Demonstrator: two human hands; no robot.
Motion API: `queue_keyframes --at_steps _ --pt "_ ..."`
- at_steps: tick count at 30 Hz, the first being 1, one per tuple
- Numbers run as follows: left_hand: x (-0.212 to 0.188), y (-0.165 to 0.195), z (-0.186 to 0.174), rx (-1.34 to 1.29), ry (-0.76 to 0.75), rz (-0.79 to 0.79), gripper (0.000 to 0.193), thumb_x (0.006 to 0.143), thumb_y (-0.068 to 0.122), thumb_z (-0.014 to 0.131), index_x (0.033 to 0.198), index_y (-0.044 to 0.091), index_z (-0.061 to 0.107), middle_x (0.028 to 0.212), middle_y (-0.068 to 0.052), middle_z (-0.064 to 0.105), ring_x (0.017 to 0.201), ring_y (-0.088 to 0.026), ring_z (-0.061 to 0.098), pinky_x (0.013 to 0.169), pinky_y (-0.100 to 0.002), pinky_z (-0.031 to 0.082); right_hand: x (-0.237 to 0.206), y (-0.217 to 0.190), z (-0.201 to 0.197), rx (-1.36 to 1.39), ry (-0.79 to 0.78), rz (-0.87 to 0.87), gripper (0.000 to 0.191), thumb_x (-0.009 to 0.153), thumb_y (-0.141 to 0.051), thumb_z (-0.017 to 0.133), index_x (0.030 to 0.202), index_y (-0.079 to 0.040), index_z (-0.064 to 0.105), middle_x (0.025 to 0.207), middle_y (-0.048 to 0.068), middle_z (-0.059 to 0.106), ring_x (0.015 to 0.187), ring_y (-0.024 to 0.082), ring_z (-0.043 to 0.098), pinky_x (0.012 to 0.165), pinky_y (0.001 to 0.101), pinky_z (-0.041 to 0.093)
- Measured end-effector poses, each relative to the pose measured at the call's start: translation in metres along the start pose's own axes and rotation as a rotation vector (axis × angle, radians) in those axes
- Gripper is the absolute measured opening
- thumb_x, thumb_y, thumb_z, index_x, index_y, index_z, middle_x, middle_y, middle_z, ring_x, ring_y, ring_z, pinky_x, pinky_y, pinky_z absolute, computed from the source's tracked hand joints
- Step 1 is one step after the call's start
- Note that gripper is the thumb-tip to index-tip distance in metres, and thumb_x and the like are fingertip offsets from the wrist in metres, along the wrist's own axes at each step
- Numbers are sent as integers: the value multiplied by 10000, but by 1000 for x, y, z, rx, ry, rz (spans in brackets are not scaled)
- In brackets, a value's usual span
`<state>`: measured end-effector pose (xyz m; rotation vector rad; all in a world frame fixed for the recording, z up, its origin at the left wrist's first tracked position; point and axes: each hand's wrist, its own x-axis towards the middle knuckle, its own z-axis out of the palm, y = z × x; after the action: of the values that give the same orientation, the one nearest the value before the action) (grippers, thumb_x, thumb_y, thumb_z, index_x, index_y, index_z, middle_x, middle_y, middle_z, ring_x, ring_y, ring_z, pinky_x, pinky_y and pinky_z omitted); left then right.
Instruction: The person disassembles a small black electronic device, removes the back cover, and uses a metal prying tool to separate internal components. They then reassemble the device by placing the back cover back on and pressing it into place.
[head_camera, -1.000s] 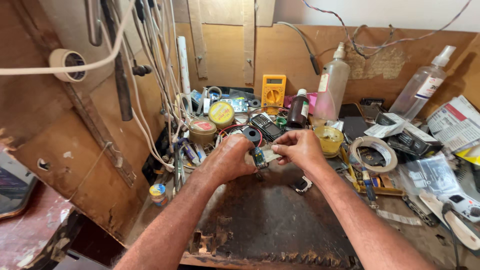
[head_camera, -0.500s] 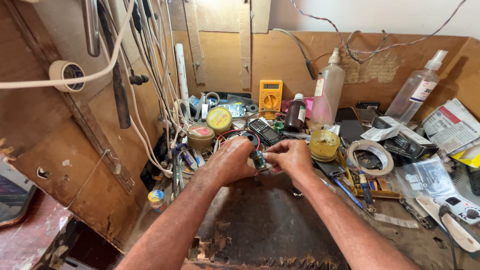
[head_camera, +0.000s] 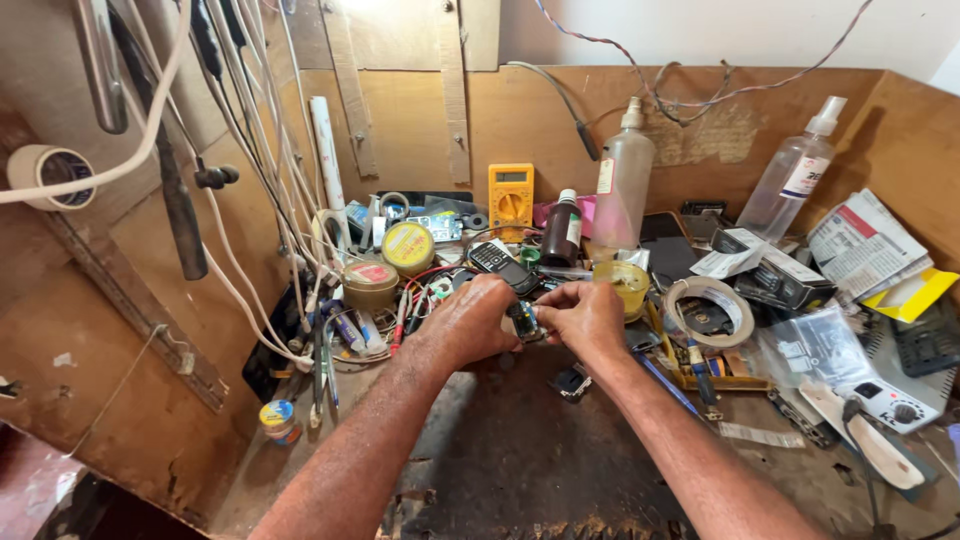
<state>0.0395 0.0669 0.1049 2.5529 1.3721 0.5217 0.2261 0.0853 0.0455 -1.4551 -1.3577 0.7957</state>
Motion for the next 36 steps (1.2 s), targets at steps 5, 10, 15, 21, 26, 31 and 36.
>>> queue_keyframes --at_steps 5,10,15,21,26,31,36 --pt "-7 0 -5 -115 81 116 469 622 182 898 1035 27 740 1010 -219 727 1037 -381 682 868 -470 552 -5 -6 0 -100 17 -120 86 768 -51 839 847 -26 814 696 61 771 542 94 684 476 251 562" --pt "-8 -1 -5 -133 80 106 433 642 202 897 1001 17 743 997 -210 728 1025 -376 687 855 -462 555 -3 -4 -2 -46 4 -69 97 765 -65 849 837 -13 810 699 66 767 540 92 672 473 254 549" --pt "-9 -3 -1 -98 102 117 455 625 225 913 986 5 745 978 -212 709 1018 -382 678 867 -467 545 -2 5 -4 -23 13 -10 110 753 -73 862 836 -17 817 707 51 765 553 66 646 486 251 524" --pt "-9 -4 1 -110 84 96 450 633 231 911 997 19 750 990 -206 714 1021 -371 682 868 -463 545 3 9 -3 123 -39 93 112 753 -37 866 814 23 794 675 82 727 504 111 573 450 257 431" --pt "-9 -6 0 -121 109 132 449 624 217 914 986 12 745 984 -204 720 1015 -375 682 861 -462 547 2 7 -7 82 -25 89 115 762 -45 868 801 26 787 664 71 729 506 106 598 456 257 471" --pt "-10 -9 -2 -142 154 188 444 616 199 910 978 5 740 961 -207 725 999 -380 687 857 -460 547 3 5 -15 153 -132 149 156 830 -86 824 851 52 754 691 84 726 520 118 638 470 265 526" --pt "-11 -11 -3 -178 161 194 431 630 194 900 977 -1 736 957 -207 730 999 -377 691 856 -449 552 -2 7 -17 164 -144 163 133 837 -103 811 851 21 765 707 74 745 527 121 625 469 262 500"
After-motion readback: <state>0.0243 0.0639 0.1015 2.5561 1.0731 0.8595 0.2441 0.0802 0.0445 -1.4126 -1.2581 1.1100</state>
